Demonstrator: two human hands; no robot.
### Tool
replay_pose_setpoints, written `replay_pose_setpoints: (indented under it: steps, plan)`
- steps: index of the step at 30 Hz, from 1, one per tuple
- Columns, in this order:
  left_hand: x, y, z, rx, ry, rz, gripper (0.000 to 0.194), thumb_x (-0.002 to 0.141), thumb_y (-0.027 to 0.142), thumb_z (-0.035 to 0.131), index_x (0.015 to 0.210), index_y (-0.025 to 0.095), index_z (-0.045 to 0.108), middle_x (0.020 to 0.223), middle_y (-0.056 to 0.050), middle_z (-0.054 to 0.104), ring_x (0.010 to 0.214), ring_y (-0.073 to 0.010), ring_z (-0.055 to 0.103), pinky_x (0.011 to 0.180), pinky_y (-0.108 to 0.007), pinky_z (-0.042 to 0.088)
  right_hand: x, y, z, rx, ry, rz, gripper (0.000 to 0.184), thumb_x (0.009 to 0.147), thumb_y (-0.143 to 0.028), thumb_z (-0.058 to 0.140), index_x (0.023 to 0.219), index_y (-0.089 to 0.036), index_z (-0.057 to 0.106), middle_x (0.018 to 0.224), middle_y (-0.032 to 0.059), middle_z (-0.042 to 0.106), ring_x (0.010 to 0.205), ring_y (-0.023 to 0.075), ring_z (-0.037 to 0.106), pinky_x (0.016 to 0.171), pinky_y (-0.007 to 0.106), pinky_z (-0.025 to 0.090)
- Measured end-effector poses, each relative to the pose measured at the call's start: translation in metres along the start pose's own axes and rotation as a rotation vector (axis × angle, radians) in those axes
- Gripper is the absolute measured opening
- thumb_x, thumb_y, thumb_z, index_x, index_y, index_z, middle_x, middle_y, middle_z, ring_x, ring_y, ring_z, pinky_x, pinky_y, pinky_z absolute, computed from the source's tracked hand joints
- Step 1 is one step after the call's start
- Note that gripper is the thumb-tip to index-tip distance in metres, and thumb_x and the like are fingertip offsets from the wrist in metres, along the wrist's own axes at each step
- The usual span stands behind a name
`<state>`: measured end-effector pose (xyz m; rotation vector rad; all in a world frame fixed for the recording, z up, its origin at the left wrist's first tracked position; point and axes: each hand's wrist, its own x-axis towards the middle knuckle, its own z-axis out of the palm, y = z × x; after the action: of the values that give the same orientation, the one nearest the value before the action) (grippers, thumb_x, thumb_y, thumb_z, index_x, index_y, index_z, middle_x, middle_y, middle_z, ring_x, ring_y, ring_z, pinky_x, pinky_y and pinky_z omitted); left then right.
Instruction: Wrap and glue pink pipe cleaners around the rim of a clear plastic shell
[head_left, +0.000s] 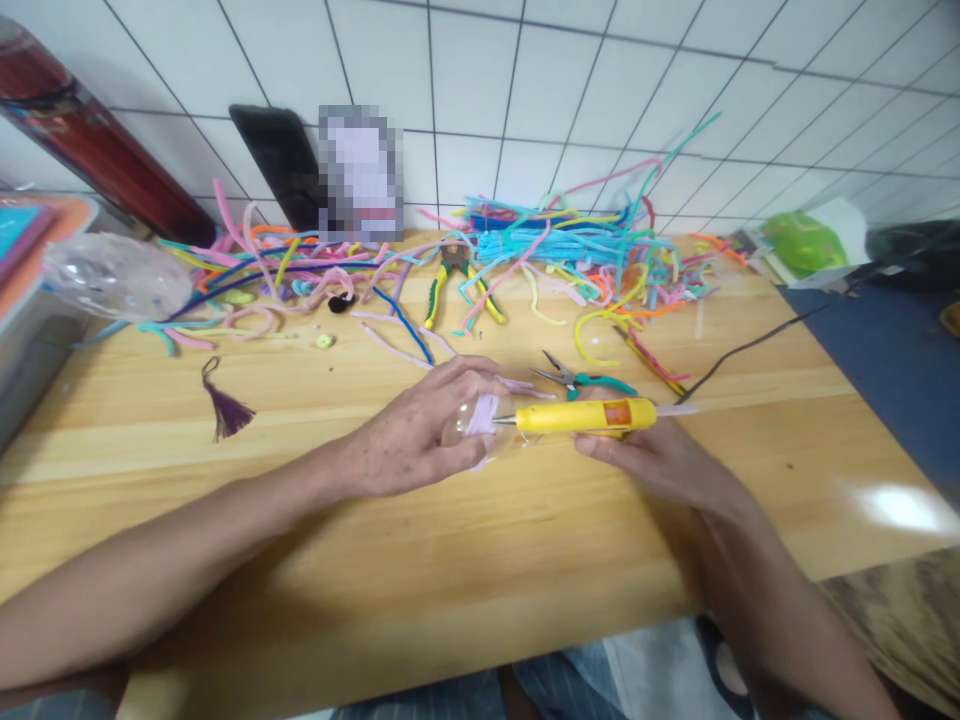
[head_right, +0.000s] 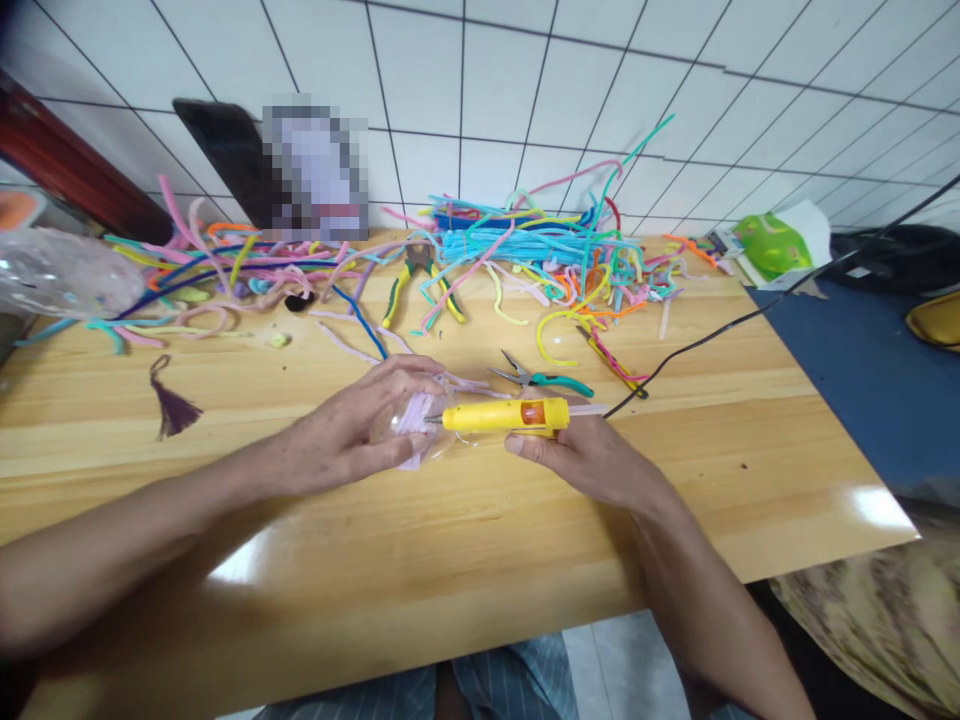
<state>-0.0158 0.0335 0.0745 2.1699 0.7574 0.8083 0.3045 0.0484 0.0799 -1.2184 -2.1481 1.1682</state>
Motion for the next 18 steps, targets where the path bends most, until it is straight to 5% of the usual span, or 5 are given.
replay_pose_setpoints:
  steps: [18]
  plan:
    - [0.0002, 0.002, -0.0004, 0.003, 0.002, -0.039, 0.04, 0.106, 0.033, 0.062, 0.144, 0.025, 0.055, 0.148, -0.016, 0.06, 0.136, -0.0305, 0.061, 0.115, -0.05, 0.054, 0.0013, -0.0056, -0.0022, 0.054, -0.05, -0.025, 0.027, 0.098, -0.05, 0.072, 0.09, -0.025, 0.067, 0.081, -0.0001, 0.061, 0.075, 0.0198, 0.06, 0.069, 0.032, 0.051]
